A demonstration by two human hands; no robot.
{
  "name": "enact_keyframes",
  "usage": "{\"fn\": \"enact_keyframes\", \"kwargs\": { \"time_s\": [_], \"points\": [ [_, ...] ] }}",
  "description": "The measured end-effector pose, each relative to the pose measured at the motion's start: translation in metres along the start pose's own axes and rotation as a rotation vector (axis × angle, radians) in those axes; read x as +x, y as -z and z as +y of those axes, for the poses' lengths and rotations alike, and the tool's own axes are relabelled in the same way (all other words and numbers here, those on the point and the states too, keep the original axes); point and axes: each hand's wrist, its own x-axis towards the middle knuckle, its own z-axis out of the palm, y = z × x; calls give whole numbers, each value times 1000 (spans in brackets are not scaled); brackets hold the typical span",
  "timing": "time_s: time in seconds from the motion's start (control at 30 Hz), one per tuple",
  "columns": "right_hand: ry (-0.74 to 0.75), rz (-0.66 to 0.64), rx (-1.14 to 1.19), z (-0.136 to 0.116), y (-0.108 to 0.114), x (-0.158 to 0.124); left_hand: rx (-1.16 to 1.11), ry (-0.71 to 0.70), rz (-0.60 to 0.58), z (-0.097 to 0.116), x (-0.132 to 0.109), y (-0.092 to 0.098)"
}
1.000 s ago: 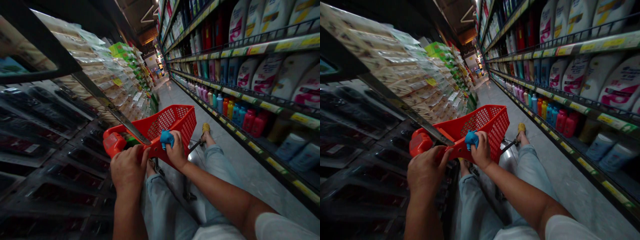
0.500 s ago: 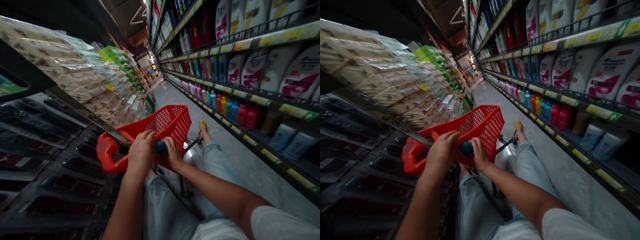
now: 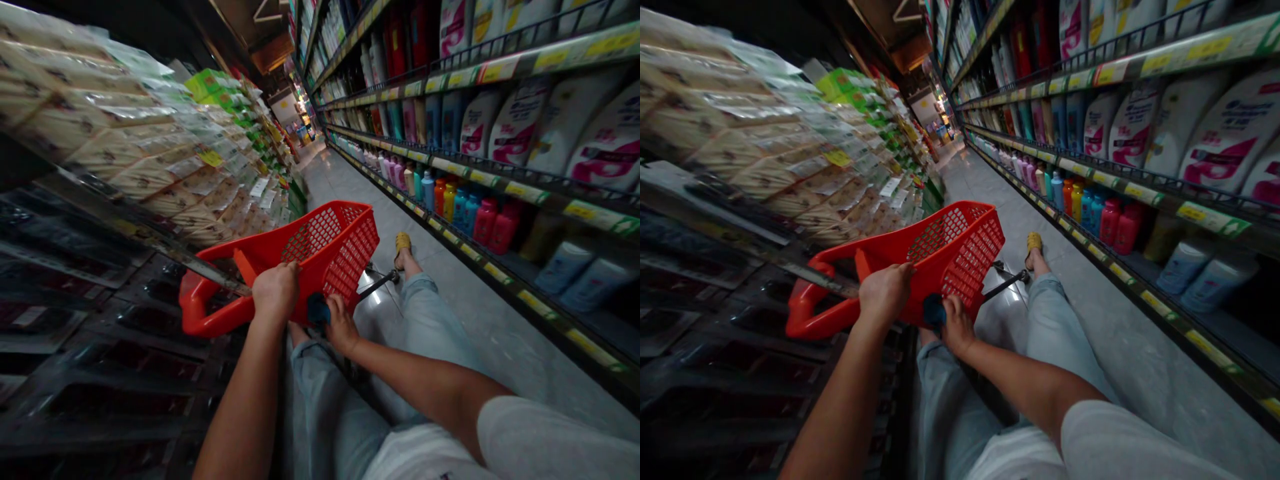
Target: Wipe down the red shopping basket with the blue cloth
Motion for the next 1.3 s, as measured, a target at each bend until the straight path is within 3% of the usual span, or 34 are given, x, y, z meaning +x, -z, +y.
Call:
{"fn": "enact_keyframes", "kwargs": {
  "time_s": [0.17, 0.3, 0.43, 0.53, 0.77, 0.97, 1.07, 1.2, 1.3],
  "points": [
    [-287, 63, -8, 43, -11, -31, 10, 35, -4, 1, 1, -2],
    [-440, 214, -22, 32, -17, 0, -28, 44, 0, 2, 3, 5],
    [-379, 365, -4, 17, -2, 60, -73, 39, 9, 3, 8, 9],
    [-351, 414, 19, 19, 11, 80, -80, 56, 19, 5, 12, 10],
    [-532, 422, 51, 30, 16, 68, -66, 73, 7, 12, 14, 11],
    [-359, 421, 71, 5, 38, 105, -33, 48, 0, 13, 14, 11],
    [-312, 412, 116, 16, 43, 88, -2, 27, 20, 14, 10, 9],
    [-419, 447, 182, 42, 33, 62, 59, 24, 53, 11, 7, 1],
    [-395, 508, 220, 31, 29, 75, 99, 33, 99, 8, 4, -4]
  ]
}}
